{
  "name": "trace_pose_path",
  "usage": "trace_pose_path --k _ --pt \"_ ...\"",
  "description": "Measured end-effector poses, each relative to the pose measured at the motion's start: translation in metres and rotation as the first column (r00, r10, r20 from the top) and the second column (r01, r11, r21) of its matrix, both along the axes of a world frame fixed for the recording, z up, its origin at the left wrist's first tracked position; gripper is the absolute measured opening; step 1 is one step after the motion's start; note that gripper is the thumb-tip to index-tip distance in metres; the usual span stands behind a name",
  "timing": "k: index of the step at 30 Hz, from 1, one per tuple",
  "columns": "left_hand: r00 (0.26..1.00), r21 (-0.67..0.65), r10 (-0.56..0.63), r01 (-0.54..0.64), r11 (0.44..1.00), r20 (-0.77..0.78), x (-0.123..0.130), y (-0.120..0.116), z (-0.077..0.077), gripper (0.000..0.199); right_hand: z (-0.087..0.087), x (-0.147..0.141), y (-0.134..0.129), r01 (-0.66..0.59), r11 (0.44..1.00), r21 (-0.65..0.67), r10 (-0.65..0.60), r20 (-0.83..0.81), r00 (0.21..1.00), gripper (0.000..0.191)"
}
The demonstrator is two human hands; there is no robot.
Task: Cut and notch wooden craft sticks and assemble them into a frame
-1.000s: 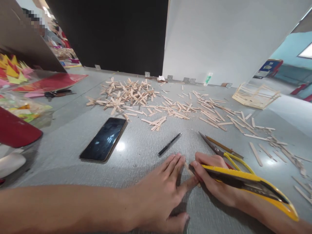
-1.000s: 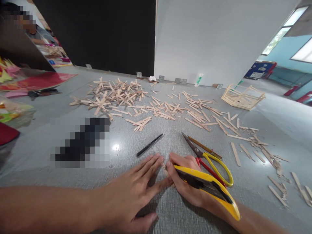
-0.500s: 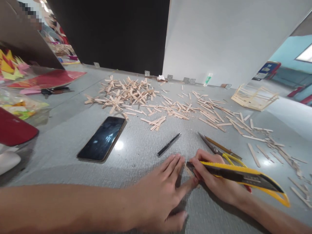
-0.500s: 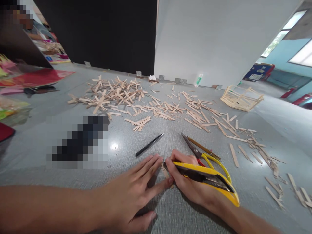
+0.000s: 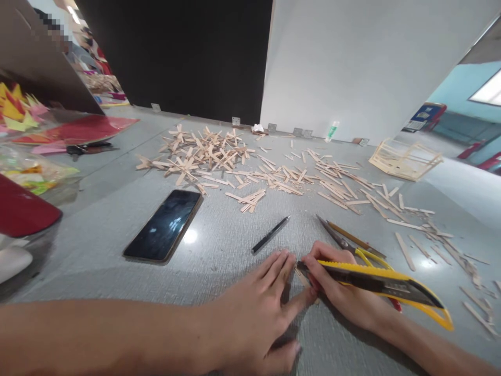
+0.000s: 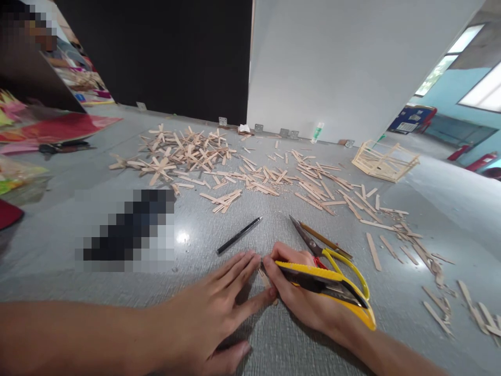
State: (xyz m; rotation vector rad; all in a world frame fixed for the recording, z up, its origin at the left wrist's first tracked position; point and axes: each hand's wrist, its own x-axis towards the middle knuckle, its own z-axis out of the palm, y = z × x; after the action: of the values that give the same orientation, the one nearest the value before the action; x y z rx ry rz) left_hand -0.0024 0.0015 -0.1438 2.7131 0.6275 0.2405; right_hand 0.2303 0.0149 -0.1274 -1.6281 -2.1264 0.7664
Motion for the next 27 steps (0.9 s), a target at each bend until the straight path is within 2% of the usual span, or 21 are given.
trace_pose_path --k 11,17,27 --pt "1.000 -0.001 -0.006 0.006 1.000 -0.007 0.0002 -0.0011 0.0009 0.077 0.0060 -0.0046 0.0002 -0.031 1.000 -0.003 0.031 -0.065 0.997 0.036" --pt "1.000 0.015 -0.006 0.006 1.000 -0.002 -0.0002 -0.0010 -0.0006 0.077 0.0057 -0.0036 -0.0013 0.003 0.999 -0.035 -0.006 -0.078 0.997 0.038" --pt "1.000 0.094 -0.003 0.005 0.996 -0.021 0.0020 -0.0004 0.0014 0.075 0.0015 -0.0026 -0.0021 -0.014 1.000 0.014 0.014 -0.044 0.999 0.038"
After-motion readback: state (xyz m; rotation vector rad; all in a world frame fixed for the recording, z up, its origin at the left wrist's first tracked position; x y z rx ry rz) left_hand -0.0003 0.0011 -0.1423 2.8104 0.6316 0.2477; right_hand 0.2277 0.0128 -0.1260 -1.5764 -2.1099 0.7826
